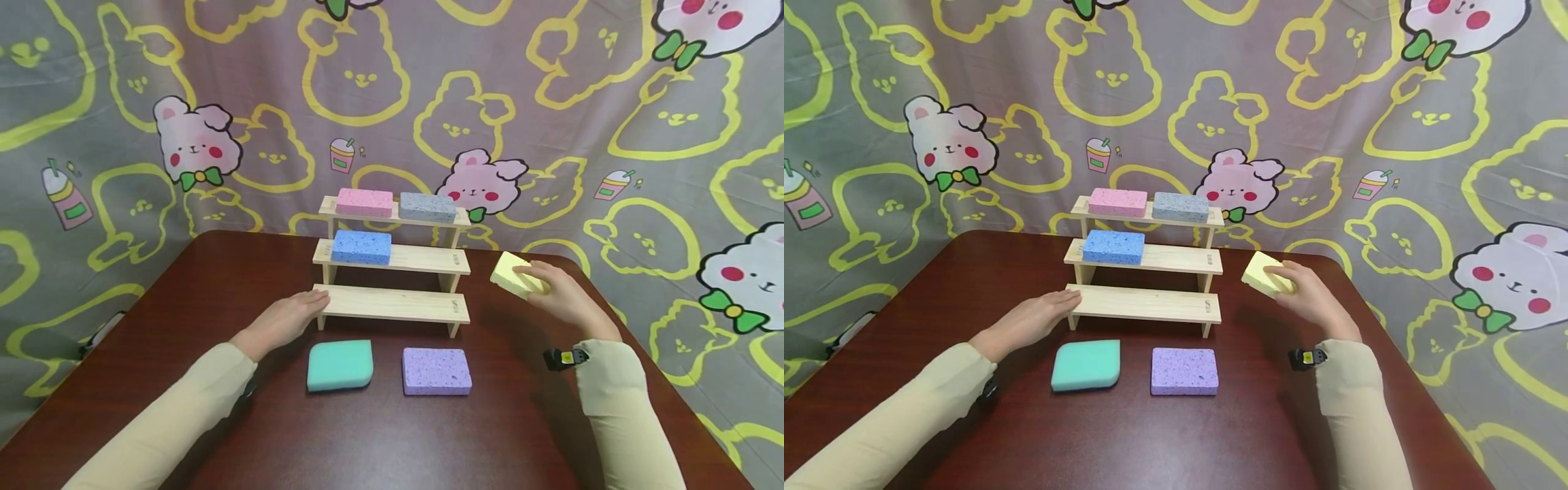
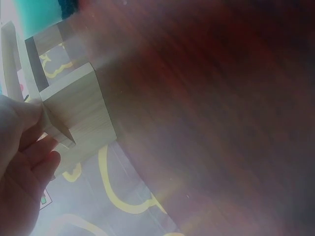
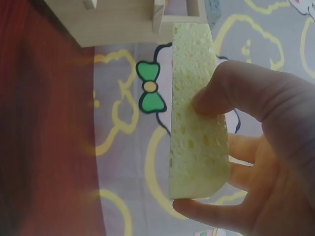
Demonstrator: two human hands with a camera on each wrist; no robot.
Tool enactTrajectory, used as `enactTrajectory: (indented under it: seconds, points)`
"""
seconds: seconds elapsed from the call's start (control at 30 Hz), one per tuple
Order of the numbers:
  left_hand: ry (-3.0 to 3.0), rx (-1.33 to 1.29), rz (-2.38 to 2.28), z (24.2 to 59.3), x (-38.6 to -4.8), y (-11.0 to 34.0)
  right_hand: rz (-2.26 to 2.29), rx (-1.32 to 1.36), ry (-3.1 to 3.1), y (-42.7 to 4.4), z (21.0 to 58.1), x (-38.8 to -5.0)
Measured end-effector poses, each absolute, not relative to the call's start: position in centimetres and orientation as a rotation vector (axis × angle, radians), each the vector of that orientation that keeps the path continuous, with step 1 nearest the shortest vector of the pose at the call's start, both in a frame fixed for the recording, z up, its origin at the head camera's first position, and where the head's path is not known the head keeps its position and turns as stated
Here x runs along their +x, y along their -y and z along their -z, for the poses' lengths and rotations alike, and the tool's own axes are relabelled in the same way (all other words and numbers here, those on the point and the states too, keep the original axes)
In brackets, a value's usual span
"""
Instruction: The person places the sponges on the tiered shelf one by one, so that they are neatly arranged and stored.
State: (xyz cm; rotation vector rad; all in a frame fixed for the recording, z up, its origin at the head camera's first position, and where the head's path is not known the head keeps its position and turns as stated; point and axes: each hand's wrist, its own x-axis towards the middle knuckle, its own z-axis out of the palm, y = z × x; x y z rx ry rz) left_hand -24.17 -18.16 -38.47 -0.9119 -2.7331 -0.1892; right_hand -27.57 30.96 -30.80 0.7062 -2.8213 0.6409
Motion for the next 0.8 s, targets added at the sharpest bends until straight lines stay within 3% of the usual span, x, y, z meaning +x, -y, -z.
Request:
enactTrajectory:
  seconds: [0.8]
  points:
    - [2.734, -0.915, 0.194, 38.5, -24.2, 18.3, -0.587, 0.935, 2.786, -25.1, 27.5, -28.9]
